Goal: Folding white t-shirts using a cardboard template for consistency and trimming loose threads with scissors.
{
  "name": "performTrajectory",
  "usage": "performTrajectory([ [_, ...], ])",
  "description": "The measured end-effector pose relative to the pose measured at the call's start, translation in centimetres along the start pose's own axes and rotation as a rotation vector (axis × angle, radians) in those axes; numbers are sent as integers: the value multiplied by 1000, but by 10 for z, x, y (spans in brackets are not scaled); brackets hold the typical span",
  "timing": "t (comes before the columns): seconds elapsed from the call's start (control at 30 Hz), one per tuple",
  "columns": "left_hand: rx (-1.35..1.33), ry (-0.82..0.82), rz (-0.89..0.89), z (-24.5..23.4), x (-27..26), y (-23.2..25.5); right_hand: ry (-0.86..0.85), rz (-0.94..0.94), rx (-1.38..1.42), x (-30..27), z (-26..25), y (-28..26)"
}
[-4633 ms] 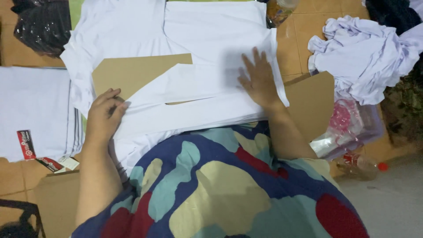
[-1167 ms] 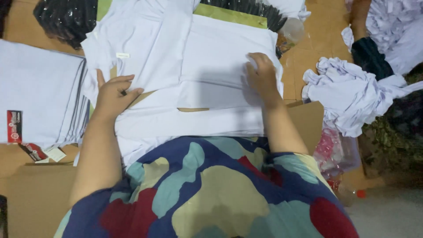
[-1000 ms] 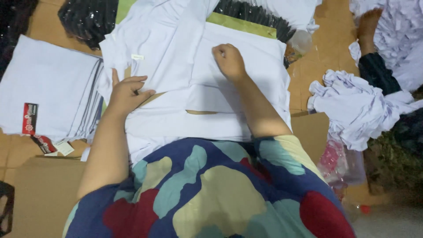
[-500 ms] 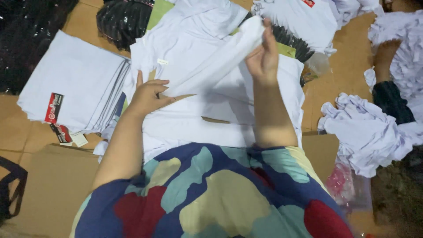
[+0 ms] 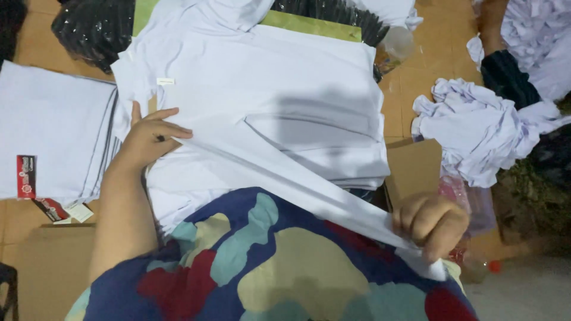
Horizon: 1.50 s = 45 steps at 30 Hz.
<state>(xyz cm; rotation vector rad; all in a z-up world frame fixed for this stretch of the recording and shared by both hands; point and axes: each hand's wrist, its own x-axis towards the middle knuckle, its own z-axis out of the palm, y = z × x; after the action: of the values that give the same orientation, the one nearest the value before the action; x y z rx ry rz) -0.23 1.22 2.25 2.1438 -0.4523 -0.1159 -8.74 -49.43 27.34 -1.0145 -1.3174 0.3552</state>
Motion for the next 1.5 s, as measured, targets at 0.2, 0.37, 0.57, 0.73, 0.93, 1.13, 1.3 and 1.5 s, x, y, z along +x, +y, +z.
performTrajectory([
  [0.2, 14, -68, -41, -9, -6, -8, -74, 106, -118, -64, -7, -5],
  [0.37, 9, -62, -64, -10, -5, 3, 627, 58, 41, -175, -38, 45],
  [0.57, 112, 52, -191, -5, 7, 27, 1528, 987, -489, -194, -71, 113],
  [0.73, 301, 103, -237, -2, 23, 70, 1258, 1201, -829, -216, -77, 128],
  [0.93, 482, 171, -70, 18, 39, 114, 1471, 942, -935, -206, -72, 104],
  [1.13, 425, -137, 15, 75, 70, 170, 1444, 1281, -813, -198, -71, 129],
  [1.3, 535, -362, -22, 107, 81, 139, 1379, 1163, -1009, -198, -75, 151],
  [1.5, 582, -473, -91, 109, 82, 133, 1521, 1066, -831, -197, -74, 127],
])
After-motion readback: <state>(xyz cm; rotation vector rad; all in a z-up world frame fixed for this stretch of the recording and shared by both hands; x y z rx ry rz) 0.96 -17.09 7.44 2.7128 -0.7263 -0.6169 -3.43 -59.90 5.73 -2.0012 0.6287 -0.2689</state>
